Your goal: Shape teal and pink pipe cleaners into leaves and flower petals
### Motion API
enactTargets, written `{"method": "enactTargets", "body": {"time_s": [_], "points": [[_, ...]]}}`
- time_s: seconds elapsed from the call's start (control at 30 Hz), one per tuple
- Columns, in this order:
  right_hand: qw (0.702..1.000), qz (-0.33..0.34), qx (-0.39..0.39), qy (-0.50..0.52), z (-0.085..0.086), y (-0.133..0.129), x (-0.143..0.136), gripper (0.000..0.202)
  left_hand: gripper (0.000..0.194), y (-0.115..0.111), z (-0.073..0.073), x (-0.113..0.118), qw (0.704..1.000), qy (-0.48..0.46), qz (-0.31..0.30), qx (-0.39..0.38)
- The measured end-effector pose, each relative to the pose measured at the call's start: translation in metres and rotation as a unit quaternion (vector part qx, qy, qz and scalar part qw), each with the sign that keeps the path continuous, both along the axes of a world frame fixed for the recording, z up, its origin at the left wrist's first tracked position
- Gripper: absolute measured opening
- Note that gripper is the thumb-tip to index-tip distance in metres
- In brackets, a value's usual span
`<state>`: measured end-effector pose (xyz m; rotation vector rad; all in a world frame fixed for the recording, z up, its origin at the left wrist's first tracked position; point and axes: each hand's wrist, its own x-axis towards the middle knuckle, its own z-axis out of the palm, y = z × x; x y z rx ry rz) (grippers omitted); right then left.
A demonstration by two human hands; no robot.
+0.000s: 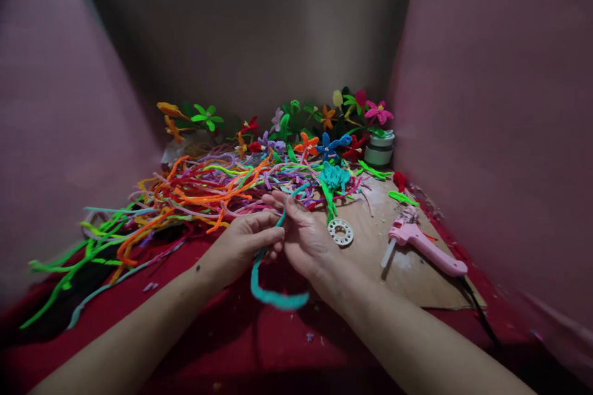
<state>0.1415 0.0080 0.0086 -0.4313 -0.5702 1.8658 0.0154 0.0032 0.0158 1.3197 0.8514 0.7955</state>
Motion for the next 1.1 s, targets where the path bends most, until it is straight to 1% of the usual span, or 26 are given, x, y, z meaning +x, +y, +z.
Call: {"method": "enactTargets", "body": {"time_s": [0.07, 0.2, 0.23, 0.3, 0.43, 0.5, 0.57, 0.63, 0.7, 0.77, 0.8, 0.87, 0.97, 1.03, 1.1], "points": [[0.999, -0.034, 0.024, -0.027, -0.001, -0.001, -0.001, 0.021, 0.024, -0.002, 0.002, 0.000, 0.999, 0.043, 0.028, 0.012], [0.980, -0.160, 0.065, -0.101, 0.001, 0.000, 0.004, 0.010, 0.026, -0.003, 0.007, -0.007, 0.989, 0.119, 0.059, 0.068], [0.975, -0.177, 0.069, -0.116, 0.001, 0.001, 0.005, 0.009, 0.025, -0.004, 0.008, -0.008, 0.984, 0.140, 0.063, 0.090], [0.970, -0.190, 0.067, -0.133, 0.001, 0.001, 0.008, 0.010, 0.024, -0.004, 0.009, -0.010, 0.971, 0.175, 0.079, 0.140], [0.975, -0.167, 0.045, -0.141, -0.002, 0.002, 0.009, 0.012, 0.022, -0.007, 0.009, -0.012, 0.949, 0.204, 0.098, 0.220], [0.979, -0.149, 0.038, -0.134, -0.002, 0.003, 0.010, 0.014, 0.022, -0.008, 0.010, -0.014, 0.953, 0.201, 0.089, 0.209], [0.982, -0.137, 0.035, -0.124, 0.000, 0.002, 0.010, 0.016, 0.023, -0.008, 0.011, -0.016, 0.974, 0.171, 0.057, 0.137], [0.985, -0.120, 0.034, -0.118, 0.002, 0.002, 0.011, 0.017, 0.025, -0.008, 0.012, -0.019, 0.994, 0.104, 0.004, 0.031], [0.988, -0.098, 0.034, -0.118, 0.003, 0.001, 0.013, 0.018, 0.030, -0.006, 0.011, -0.022, 0.997, 0.033, -0.037, -0.053], [0.988, -0.082, 0.034, -0.129, 0.004, 0.001, 0.015, 0.017, 0.029, -0.004, 0.010, -0.024, 0.996, 0.004, -0.042, -0.079], [0.987, -0.074, 0.034, -0.139, 0.004, 0.001, 0.016, 0.017, 0.028, -0.004, 0.010, -0.024, 0.997, 0.013, -0.034, -0.069], [0.985, -0.059, 0.037, -0.157, 0.004, 0.001, 0.017, 0.017, 0.028, -0.003, 0.010, -0.024, 0.998, 0.059, -0.007, -0.022], [0.982, -0.039, 0.040, -0.179, 0.005, 0.000, 0.019, 0.017, 0.027, -0.004, 0.014, -0.022, 0.993, 0.113, 0.018, 0.039], [0.982, -0.031, 0.037, -0.184, 0.007, -0.002, 0.021, 0.016, 0.024, -0.006, 0.017, -0.021, 0.992, 0.114, 0.018, 0.053], [0.985, -0.026, 0.039, -0.167, 0.009, -0.004, 0.023, 0.016, 0.024, -0.007, 0.019, -0.021, 0.993, 0.104, -0.005, 0.048]]}}
